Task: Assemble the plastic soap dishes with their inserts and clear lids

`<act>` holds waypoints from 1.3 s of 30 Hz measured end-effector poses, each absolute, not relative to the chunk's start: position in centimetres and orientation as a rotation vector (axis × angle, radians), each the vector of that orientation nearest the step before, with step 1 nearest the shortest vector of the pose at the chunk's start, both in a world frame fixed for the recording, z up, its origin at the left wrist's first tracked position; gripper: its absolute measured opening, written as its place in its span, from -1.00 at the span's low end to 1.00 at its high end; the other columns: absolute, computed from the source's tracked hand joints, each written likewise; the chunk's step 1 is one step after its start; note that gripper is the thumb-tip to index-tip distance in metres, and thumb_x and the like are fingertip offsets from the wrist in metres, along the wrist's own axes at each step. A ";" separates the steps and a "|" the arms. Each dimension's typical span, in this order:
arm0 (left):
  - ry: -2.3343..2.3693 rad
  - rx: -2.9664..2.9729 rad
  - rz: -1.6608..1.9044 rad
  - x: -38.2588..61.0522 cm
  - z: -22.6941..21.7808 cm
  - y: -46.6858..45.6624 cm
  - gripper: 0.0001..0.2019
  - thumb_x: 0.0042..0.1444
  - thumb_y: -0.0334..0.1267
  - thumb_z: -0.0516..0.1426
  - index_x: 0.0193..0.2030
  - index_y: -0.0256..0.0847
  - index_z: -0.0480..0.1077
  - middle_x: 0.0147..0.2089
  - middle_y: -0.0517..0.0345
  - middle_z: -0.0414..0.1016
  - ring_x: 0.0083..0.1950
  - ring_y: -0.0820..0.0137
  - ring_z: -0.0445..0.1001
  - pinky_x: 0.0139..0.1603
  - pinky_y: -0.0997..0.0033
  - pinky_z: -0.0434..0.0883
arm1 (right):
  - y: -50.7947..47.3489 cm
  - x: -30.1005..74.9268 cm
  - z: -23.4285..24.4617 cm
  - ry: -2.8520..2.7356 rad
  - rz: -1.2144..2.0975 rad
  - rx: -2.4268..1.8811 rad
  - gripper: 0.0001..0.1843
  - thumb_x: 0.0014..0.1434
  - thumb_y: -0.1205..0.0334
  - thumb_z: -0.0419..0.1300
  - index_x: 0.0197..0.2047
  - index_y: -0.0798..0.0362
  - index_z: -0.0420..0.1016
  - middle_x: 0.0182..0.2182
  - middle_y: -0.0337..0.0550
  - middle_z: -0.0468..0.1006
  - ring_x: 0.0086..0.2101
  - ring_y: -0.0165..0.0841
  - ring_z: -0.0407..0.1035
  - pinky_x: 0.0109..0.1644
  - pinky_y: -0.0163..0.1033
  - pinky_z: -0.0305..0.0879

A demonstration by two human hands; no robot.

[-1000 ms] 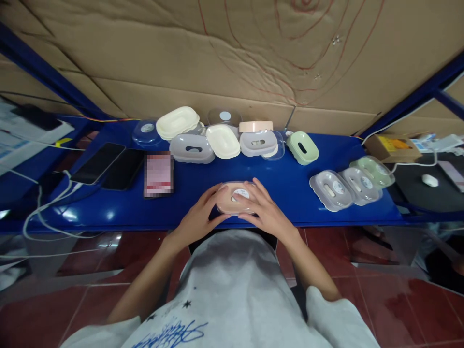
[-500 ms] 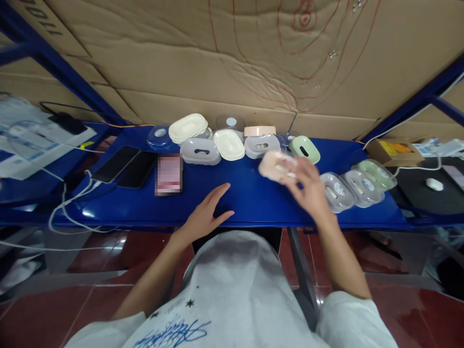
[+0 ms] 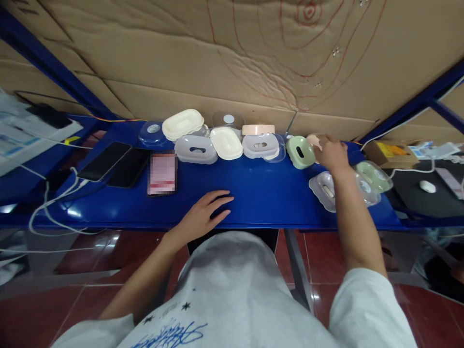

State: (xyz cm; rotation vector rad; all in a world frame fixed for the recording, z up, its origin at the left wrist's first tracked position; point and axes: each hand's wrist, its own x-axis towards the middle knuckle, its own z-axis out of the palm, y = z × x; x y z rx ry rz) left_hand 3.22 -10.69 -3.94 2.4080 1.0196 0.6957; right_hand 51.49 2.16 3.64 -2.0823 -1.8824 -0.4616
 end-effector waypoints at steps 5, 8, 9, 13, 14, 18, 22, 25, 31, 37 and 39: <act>1.064 2.510 0.703 3.5 -2.5 -8.6 -0.62 0.56 -0.12 0.08 0.41 -0.08 0.45 0.43 -0.07 0.46 0.40 0.10 0.50 0.47 -0.06 0.45 | 1.5 44.2 2.3 -2.333 -0.260 -1.625 -0.40 0.50 -0.02 0.20 0.48 0.04 0.43 0.40 0.10 0.49 0.37 -0.01 0.38 0.45 0.21 0.27; 1.210 2.622 0.706 4.6 -1.4 -6.4 -0.53 0.50 -0.19 0.14 0.49 -0.13 0.37 0.55 -0.19 0.32 0.53 -0.04 0.36 0.55 -0.23 0.30 | 1.5 39.5 0.4 -2.367 -0.172 -1.474 -0.40 0.46 -0.03 0.24 0.46 0.01 0.42 0.35 0.12 0.53 0.35 0.10 0.37 0.50 0.42 0.05; 1.276 2.649 0.713 5.0 -1.1 -5.4 -0.47 0.47 -0.24 0.16 0.53 -0.14 0.32 0.60 -0.23 0.23 0.59 -0.10 0.27 0.60 -0.34 0.17 | 1.5 38.4 -0.1 -2.342 -0.158 -1.466 -0.46 0.47 -0.05 0.23 0.39 0.01 0.49 0.28 0.12 0.58 0.30 0.10 0.41 0.50 0.43 0.03; 1.360 2.726 0.679 6.8 0.0 -0.2 -0.40 0.36 -0.47 0.13 0.52 -0.15 0.31 0.64 -0.23 0.17 0.66 -0.16 0.12 0.60 -0.65 -0.28 | 1.0 36.8 -0.8 -2.214 -0.155 -1.428 -0.52 0.46 -0.21 0.21 0.16 -0.03 0.61 0.12 0.05 0.66 0.15 0.05 0.48 0.47 0.31 0.09; 1.356 2.753 0.653 7.2 0.3 0.9 -0.47 0.37 -0.50 0.10 0.43 -0.14 0.41 0.58 -0.20 0.29 0.63 -0.15 0.18 0.59 -0.67 -0.29 | 0.7 36.9 -0.8 -2.183 -0.150 -1.410 -0.50 0.46 -0.25 0.20 0.16 -0.03 0.61 0.11 0.04 0.66 0.16 0.05 0.48 0.45 0.27 0.12; 1.295 2.857 0.602 8.4 1.4 1.6 -0.69 0.48 -0.38 0.05 0.18 -0.20 0.57 0.31 -0.20 0.55 0.43 -0.12 0.40 0.62 -0.54 -0.16 | -0.3 36.9 -1.5 -2.095 -0.053 -1.363 -0.45 0.45 -0.33 0.16 0.12 -0.04 0.59 0.07 0.04 0.67 0.14 0.03 0.49 0.33 0.17 0.28; 1.109 2.974 0.481 9.3 1.4 -3.3 -0.73 0.53 -0.31 0.05 0.15 -0.18 0.57 0.08 -0.10 0.59 0.22 0.01 0.52 0.53 -0.23 0.18 | 0.1 36.5 -2.7 -2.017 0.052 -1.319 -0.43 0.40 -0.37 0.20 0.04 -0.02 0.59 0.00 0.06 0.68 0.09 0.02 0.51 0.27 0.14 0.36; 0.950 2.983 0.423 9.6 0.1 -7.7 -0.77 0.51 -0.24 0.15 0.19 -0.20 0.53 0.04 -0.09 0.57 0.18 0.04 0.53 0.40 -0.12 0.29 | 0.6 36.2 -2.9 -1.990 0.129 -1.238 -0.43 0.37 -0.38 0.24 0.01 -0.01 0.58 -0.02 0.06 0.68 0.07 -0.01 0.54 0.25 0.11 0.41; 0.725 2.820 0.511 8.1 -1.8 -12.4 -0.73 0.50 -0.37 0.10 0.24 -0.18 0.49 0.27 -0.10 0.54 0.30 0.11 0.51 0.31 0.01 0.40 | -1.0 35.8 -0.6 -1.828 0.029 -1.198 -0.54 0.41 -0.27 0.21 0.02 -0.07 0.58 -0.01 0.04 0.69 0.07 0.00 0.55 0.30 0.22 0.40; 0.903 2.676 0.592 5.1 -2.2 -12.1 -0.62 0.33 -0.53 0.06 0.14 -0.11 0.54 0.45 -0.06 0.44 0.44 0.10 0.41 0.51 -0.17 0.26 | -9.1 33.3 -0.9 -1.821 -0.208 -1.268 -0.71 0.42 -0.13 0.28 0.02 -0.15 0.62 -0.04 -0.01 0.74 -0.02 0.04 0.62 0.09 0.20 0.47; 0.944 2.651 0.601 4.6 -2.8 -11.9 -0.71 0.44 -0.43 0.08 0.12 -0.07 0.56 0.32 -0.01 0.55 0.29 0.14 0.51 0.38 -0.08 0.36 | -12.1 32.1 -2.3 -1.863 -0.197 -1.250 -0.75 0.42 -0.08 0.31 0.05 -0.18 0.62 -0.06 -0.06 0.75 -0.08 -0.01 0.64 -0.03 0.13 0.49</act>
